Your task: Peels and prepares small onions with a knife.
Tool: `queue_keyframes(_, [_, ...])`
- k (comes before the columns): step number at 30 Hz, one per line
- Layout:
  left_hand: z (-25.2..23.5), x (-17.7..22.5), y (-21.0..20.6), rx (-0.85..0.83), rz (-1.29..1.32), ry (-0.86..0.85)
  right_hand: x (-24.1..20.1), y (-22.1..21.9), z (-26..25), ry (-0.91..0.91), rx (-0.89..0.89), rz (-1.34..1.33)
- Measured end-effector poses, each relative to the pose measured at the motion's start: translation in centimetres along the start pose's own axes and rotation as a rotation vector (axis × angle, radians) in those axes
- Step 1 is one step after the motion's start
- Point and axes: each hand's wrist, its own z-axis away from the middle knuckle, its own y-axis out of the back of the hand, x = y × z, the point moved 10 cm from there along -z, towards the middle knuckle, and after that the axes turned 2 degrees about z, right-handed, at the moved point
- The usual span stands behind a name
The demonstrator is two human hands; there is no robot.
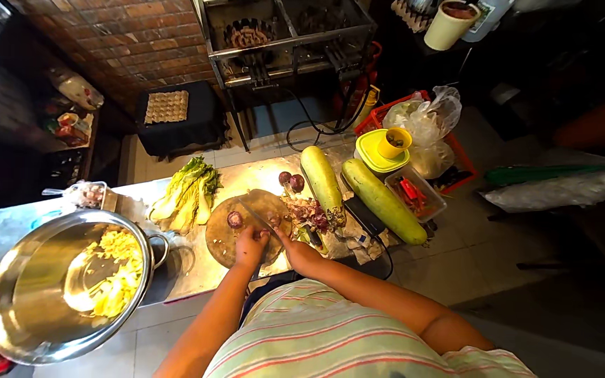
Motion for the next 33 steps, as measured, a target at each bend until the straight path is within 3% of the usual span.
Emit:
queue_keyframes(8, [1.1,0.4,0.1,-0.009,-0.080,-0.078,0.5,-0.3,-1.1,0.011,0.026,-0.046])
queue_keyframes(16, [1.1,1.5,-1.2,-0.080,-0.514,-0.170,0.8,-0.5,-1.4,-0.005,0.030,-0.025])
queue_keyframes(23, [0.7,-0.7,5.0,0.135,-0.440,-0.061,1.2,-0.4,-0.6,-0.019,0.036,0.028])
queue_keyframes(28, [-0.5,1.8,5.8,0.074,-0.441,-0.113,2.1,1.0,1.5,-0.069,0.085,0.023])
queue_keyframes(33, [-2.6,5.0,2.0,-0.097,-0.262,-0.268,3.6,3.1,3.2,-0.107,0.238,-0.045])
